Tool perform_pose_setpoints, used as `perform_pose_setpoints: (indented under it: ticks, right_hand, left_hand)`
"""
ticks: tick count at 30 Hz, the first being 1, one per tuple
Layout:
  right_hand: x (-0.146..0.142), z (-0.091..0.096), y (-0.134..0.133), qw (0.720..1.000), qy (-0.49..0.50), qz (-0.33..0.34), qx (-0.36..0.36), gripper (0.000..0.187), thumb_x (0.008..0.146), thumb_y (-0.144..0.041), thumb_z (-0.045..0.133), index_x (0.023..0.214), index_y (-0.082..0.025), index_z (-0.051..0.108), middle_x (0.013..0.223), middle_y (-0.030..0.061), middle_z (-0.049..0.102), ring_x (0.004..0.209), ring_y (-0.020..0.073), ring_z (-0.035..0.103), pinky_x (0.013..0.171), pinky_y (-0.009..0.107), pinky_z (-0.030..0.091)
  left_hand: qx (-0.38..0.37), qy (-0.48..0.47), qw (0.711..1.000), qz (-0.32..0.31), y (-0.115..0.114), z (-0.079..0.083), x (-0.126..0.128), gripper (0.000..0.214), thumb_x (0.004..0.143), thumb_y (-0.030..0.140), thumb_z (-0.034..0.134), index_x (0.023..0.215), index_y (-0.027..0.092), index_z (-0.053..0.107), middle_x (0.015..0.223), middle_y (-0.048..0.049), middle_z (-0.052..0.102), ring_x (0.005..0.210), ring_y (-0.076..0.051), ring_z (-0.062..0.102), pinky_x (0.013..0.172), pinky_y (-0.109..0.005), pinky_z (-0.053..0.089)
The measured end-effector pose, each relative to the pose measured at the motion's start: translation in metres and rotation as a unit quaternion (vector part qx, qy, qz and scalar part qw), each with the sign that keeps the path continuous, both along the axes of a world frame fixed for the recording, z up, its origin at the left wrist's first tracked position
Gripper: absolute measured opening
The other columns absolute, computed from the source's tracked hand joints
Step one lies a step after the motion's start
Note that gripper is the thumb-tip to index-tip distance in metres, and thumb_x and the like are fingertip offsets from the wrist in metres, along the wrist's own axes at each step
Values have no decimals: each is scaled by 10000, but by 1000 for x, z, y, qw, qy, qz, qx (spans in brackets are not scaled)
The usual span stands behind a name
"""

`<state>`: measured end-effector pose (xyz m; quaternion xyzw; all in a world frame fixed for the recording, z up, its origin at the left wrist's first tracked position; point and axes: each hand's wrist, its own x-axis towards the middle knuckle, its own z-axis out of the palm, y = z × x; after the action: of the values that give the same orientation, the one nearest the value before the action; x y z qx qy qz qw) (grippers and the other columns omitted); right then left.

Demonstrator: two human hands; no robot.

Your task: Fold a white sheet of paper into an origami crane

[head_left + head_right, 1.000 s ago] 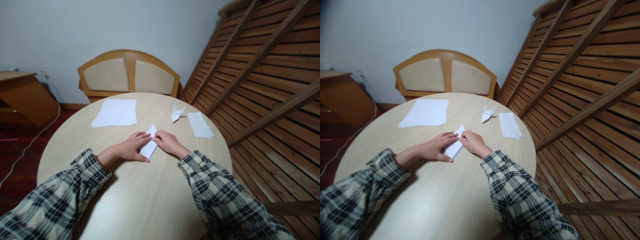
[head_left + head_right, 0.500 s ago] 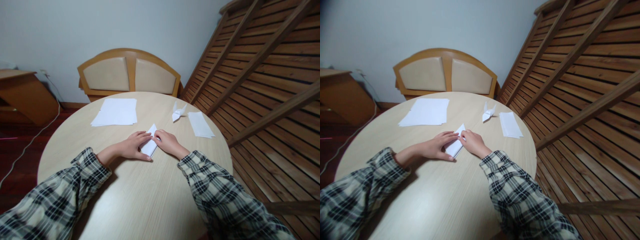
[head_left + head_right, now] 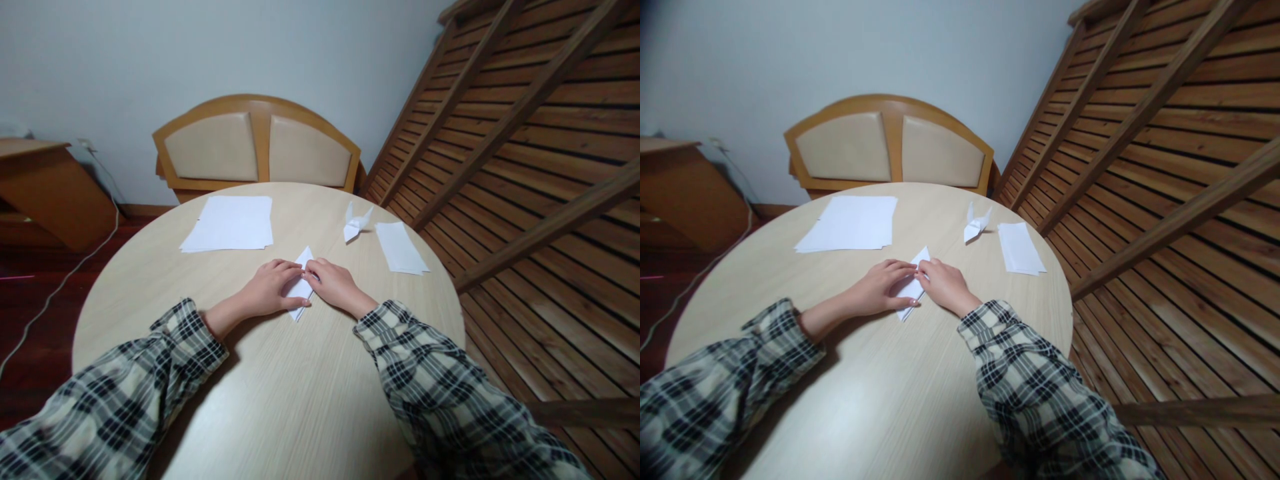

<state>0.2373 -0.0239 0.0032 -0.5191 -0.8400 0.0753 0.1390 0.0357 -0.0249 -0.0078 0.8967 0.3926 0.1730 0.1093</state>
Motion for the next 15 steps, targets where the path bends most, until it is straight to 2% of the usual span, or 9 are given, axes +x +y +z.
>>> perform_pose_setpoints:
  ticks: [15]
  right_hand:
    - [-2, -5, -1, 1000, -12, -21, 5, 201, 1034, -336, 478, 1055, -207, 631, 1105, 64, 670, 913, 190, 636, 720, 308, 403]
  left_hand:
    - [9, 0, 1000, -13, -1, 0, 0, 720, 810, 708, 668, 1321, 210, 570, 1388, -142, 594, 1266, -347, 520, 1074, -523, 419]
